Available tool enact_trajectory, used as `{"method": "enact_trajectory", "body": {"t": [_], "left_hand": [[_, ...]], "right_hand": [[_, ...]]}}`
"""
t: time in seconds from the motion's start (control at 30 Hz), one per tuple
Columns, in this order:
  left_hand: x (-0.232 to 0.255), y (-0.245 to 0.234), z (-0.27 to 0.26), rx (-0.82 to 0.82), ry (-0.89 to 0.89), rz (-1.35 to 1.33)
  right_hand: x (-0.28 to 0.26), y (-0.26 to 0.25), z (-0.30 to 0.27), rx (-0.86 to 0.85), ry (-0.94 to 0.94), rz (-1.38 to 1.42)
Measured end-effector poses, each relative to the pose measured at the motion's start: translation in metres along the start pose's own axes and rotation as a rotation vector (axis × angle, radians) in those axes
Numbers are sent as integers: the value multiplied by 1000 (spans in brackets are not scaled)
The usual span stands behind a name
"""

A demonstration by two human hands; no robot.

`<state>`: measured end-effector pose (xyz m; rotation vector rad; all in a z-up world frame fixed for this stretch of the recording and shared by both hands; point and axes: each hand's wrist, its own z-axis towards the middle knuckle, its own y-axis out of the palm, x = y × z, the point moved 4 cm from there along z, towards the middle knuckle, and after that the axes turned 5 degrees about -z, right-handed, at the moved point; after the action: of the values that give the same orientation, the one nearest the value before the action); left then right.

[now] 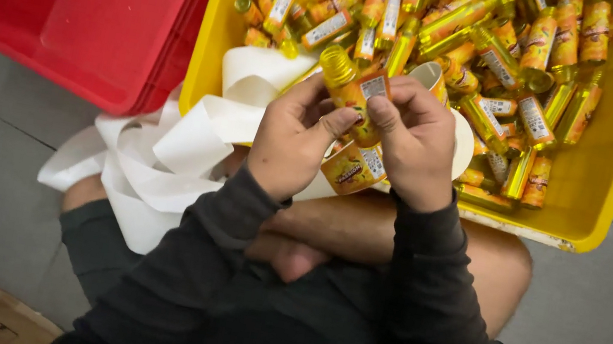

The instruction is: The person sits on the floor and applies labels to small yellow bottles. They pick up a bottle, peel a label from a roll, wrap it around the bottle, and place the labeled bottle into a yellow bin.

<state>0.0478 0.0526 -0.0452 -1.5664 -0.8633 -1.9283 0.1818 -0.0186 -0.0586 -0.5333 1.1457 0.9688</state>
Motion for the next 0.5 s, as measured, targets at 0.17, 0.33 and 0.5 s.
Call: {"method": "enact_trajectory", "body": {"t": [0.17,0.33,0.5], "left_hand": [[-6,-4,-1,-10,27,-29],[0,-7,-2,-34,35,-47],[5,-10,-2,-20,21,-87]], "right_hand": [[4,-3,-2,-21,19,-37],[8,1,1,-25,8,-35],[20,1,0,-27,72,57]]}}
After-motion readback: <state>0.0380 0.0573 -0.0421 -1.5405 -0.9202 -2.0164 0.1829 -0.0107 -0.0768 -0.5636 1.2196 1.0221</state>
